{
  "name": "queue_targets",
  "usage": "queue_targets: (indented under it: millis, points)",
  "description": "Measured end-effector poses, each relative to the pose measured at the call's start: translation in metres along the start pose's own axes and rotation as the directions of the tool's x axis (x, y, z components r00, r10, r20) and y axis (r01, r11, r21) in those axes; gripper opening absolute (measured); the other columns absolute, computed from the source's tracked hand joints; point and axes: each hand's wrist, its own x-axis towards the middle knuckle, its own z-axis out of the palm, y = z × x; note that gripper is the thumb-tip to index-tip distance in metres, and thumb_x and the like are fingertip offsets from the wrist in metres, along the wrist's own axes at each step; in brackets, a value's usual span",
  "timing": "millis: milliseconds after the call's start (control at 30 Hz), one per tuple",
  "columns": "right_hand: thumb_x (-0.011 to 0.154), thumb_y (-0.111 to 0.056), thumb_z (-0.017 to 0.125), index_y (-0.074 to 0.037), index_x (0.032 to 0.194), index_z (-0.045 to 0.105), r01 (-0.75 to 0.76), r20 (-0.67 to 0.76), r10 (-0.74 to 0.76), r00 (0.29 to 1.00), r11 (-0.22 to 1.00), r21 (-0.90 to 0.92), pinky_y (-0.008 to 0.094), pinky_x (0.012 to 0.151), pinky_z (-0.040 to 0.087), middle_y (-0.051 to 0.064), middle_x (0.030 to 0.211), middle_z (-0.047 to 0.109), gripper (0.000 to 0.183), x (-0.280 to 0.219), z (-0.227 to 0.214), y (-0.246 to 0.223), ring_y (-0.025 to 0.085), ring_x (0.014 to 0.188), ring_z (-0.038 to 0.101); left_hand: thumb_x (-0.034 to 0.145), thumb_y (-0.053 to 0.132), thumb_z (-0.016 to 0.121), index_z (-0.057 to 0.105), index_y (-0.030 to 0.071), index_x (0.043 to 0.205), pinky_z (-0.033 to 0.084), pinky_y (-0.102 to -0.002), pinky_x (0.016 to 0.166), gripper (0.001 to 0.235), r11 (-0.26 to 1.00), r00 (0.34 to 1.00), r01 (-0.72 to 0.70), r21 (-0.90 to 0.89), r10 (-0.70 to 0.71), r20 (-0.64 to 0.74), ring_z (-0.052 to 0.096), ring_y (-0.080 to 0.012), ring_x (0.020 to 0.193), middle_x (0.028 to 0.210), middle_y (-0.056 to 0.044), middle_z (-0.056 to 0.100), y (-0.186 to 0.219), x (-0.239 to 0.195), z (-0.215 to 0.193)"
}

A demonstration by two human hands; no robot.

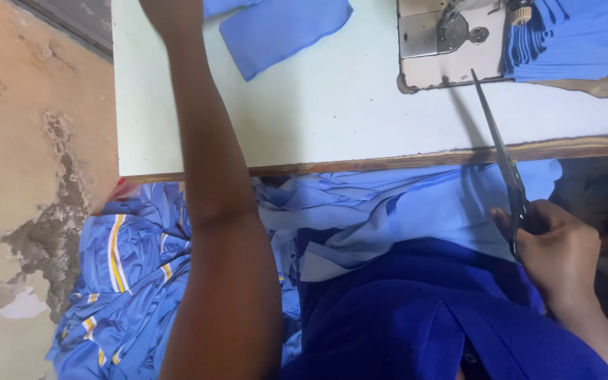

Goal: Cutting blue fabric into rectangular pieces and folding them on a workbench.

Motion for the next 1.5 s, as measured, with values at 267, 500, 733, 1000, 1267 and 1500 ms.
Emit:
queue_targets:
  millis: [267,500,733,1000,1267,1500]
  points:
    - [0.097,-0.068,0.067,-0.009,0.097,0.079,0.155,0.07,-0.138,0.988,0.872,-0.465,0.057,0.067,0.054,0.026,0.089,0.075,0.06,0.09,-0.001,0.006,0.049,0.089,0.073,0.096,0.034,0.068,0.055,0.022,0.14,0.052,-0.046,0.1,0.048,0.951,0.954,0.06,-0.304,-0.145,-0.264,0.067,-0.0257,0.13,0.139,-0.006,0.065,0.008,-0.09,-0.007]
    - [0.095,-0.016,0.081,0.001,0.109,0.064,0.615,-0.216,-0.673,0.708,0.737,-0.28,0.051,0.066,0.046,0.018,0.096,0.064,0.027,0.11,-0.017,-0.03,0.041,0.089,0.06,0.101,0.02,0.058,0.065,0.011,0.116,0.049,-0.032,0.091,0.018,0.845,0.975,0.02,-0.534,0.101,0.196,0.061,-0.0189,0.101,0.108,-0.004,0.065,0.135,-0.18,-0.065]
    - [0.098,-0.022,0.074,-0.015,0.113,0.072,0.66,-0.09,-0.674,0.733,0.737,-0.146,0.05,0.079,0.054,0.014,0.091,0.065,0.016,0.062,-0.003,0.018,0.04,0.09,0.067,0.09,0.04,0.074,0.059,0.015,0.13,0.06,-0.045,0.075,0.05,0.934,0.558,-0.3,-0.192,0.335,0.76,0.068,-0.0318,0.098,0.111,-0.009,0.061,0.214,-0.273,-0.063]
    - [0.097,-0.019,0.077,-0.009,0.115,0.072,0.683,-0.147,-0.676,0.722,0.731,-0.01,0.05,0.09,0.053,0.015,0.105,0.068,0.021,0.029,-0.004,0.033,0.042,0.103,0.066,0.079,-0.009,0.064,0.051,0.003,0.138,0.058,-0.047,0.08,0.061,0.891,0.641,-0.429,-0.148,0.415,0.646,0.06,-0.0397,0.095,0.109,-0.017,0.047,0.203,-0.299,-0.097]
    - [0.09,-0.018,0.079,-0.008,0.102,0.074,0.835,0.022,-0.84,0.542,0.541,0.098,0.056,0.104,0.047,0.015,0.1,0.074,0.017,0.045,-0.012,0.017,0.042,0.107,0.067,0.079,0.001,0.053,0.052,0.016,0.144,0.051,-0.06,0.092,0.066,0.934,0.327,0.061,-0.351,0.313,0.892,0.065,-0.0584,0.106,0.108,-0.029,0.072,0.238,-0.204,-0.205]
    - [0.099,-0.024,0.08,-0.002,0.111,0.071,0.735,-0.017,-0.735,0.678,0.678,0.022,0.054,0.089,0.051,0.022,0.103,0.069,0.026,0.055,-0.06,0.033,0.047,0.099,0.067,0.087,0.024,0.086,0.066,0.01,0.142,0.048,-0.054,0.087,0.061,0.605,0.739,-0.673,0.426,0.523,0.425,0.069,-0.039,0.098,0.111,-0.017,0.071,0.12,-0.173,-0.154]
